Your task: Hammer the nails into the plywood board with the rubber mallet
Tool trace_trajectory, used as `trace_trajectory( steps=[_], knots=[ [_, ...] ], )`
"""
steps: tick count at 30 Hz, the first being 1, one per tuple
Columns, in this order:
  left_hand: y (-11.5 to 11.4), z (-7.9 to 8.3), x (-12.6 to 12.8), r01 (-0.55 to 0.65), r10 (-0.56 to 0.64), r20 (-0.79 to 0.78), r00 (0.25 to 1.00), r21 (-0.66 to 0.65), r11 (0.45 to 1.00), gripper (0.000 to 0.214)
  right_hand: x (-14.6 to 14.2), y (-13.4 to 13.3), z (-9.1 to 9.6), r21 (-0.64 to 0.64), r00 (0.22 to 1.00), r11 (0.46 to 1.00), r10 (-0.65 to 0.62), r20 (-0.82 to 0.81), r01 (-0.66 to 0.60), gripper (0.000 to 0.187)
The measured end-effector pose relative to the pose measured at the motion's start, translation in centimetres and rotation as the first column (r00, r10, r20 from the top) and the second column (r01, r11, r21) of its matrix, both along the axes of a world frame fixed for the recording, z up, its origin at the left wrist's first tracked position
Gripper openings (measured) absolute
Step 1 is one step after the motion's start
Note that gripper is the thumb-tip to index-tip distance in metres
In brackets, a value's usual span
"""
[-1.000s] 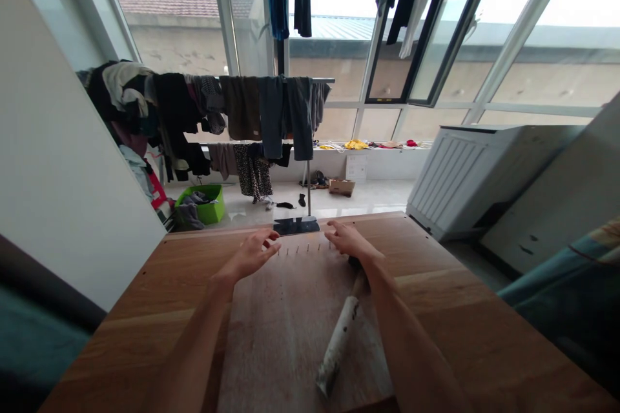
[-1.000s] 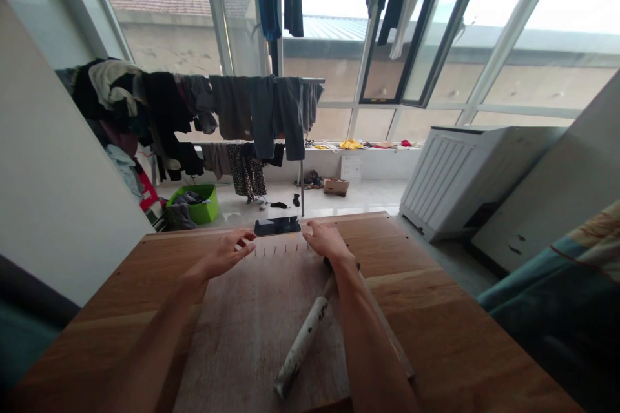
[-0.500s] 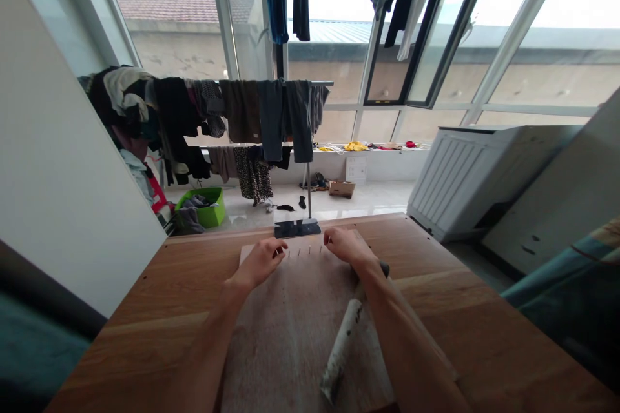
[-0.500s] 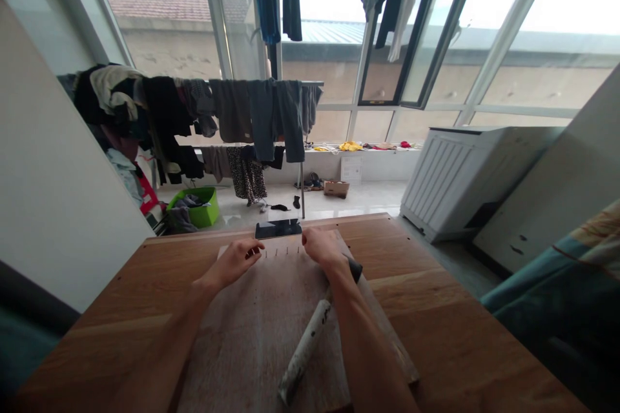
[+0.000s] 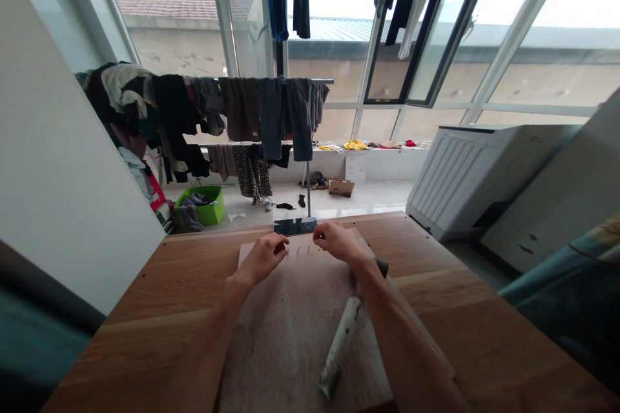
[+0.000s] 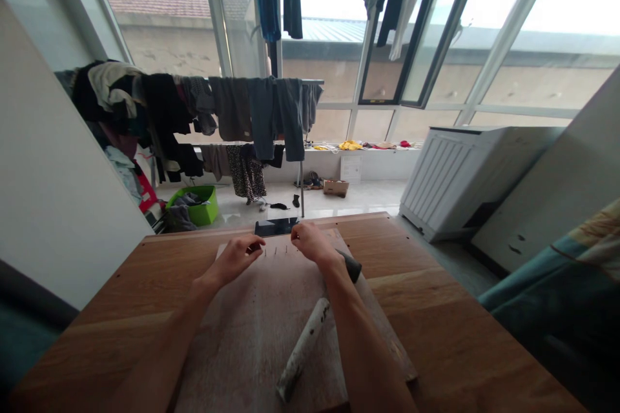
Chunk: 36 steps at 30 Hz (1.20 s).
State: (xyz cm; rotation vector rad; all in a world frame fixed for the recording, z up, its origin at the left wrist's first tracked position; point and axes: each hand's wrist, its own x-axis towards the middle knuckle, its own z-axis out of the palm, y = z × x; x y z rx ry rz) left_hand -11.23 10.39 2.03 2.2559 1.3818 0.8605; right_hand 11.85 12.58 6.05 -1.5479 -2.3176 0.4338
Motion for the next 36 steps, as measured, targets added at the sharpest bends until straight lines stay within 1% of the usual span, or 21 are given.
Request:
trace_trajectory(
  steps=[3,6,8,12,15,19,22,24,26,28,31,34,36],
  knots=[
    [-0.1,-0.1,0.4,0.013,-0.013,-0.036,0.999,-0.019,1.000,0.016,-0.6,0.1,-0.4,-0.004,0.999,0.999,0.037,-0.031,-0.037,0.014],
    [-0.3,-0.3,1.1,-0.001,0.001,-0.053,0.999,-0.002,1.000,0.013,-1.3,0.1,-1.0,-0.023,0.996,0.997,0.072,-0.049,-0.073,0.012],
    [-0.4,-0.1,1.6,-0.026,0.027,-0.029,0.999,0.033,0.999,0.016,-1.6,0.1,-1.1,-0.015,0.995,0.997,0.079,-0.060,-0.080,0.013],
    [-0.4,0.3,2.0,-0.087,0.084,0.041,0.996,0.080,0.993,0.017,-1.9,-0.1,-0.6,0.034,0.992,0.995,0.096,-0.083,-0.094,0.015],
    [-0.3,0.2,2.1,-0.074,0.072,0.025,0.997,0.059,0.996,0.019,-2.5,-0.2,-0.7,0.048,0.989,0.992,0.120,-0.087,-0.116,0.015],
    [-0.3,-0.1,2.1,-0.067,0.068,-0.029,0.997,0.028,0.997,0.021,-3.6,-0.1,-1.8,0.046,0.987,0.990,0.139,-0.083,-0.136,0.015],
    [-0.3,0.3,1.8,-0.054,0.055,-0.024,0.998,0.036,0.998,0.021,-4.0,-0.1,-2.1,0.037,0.986,0.989,0.144,-0.090,-0.141,0.016],
    [-0.4,0.8,1.4,-0.038,0.039,-0.020,0.999,0.029,0.999,0.020,-3.9,-0.3,-1.7,0.038,0.983,0.989,0.144,-0.111,-0.141,0.019],
    [-0.5,1.5,1.0,-0.003,0.003,-0.003,1.000,-0.015,1.000,0.018,-3.5,-0.5,-0.8,0.028,0.977,0.988,0.157,-0.141,-0.155,0.021],
    [-0.7,2.2,0.6,0.052,-0.046,0.047,0.998,-0.121,0.991,0.017,-3.0,-0.9,0.2,-0.011,0.967,0.981,0.187,-0.173,-0.192,0.019],
    [-1.3,3.1,0.4,0.149,-0.109,0.147,0.983,-0.297,0.943,0.024,-2.4,-1.6,1.5,-0.116,0.946,0.958,0.232,-0.226,-0.263,0.017],
    [-1.7,3.8,0.6,0.212,-0.137,0.224,0.965,-0.355,0.911,0.027,-2.2,-2.1,2.0,-0.225,0.924,0.923,0.241,-0.296,-0.313,0.016],
    [-2.0,4.3,0.7,0.242,-0.143,0.268,0.953,-0.386,0.890,0.030,-2.2,-2.4,2.2,-0.287,0.909,0.897,0.230,-0.347,-0.336,0.011]
  ],
)
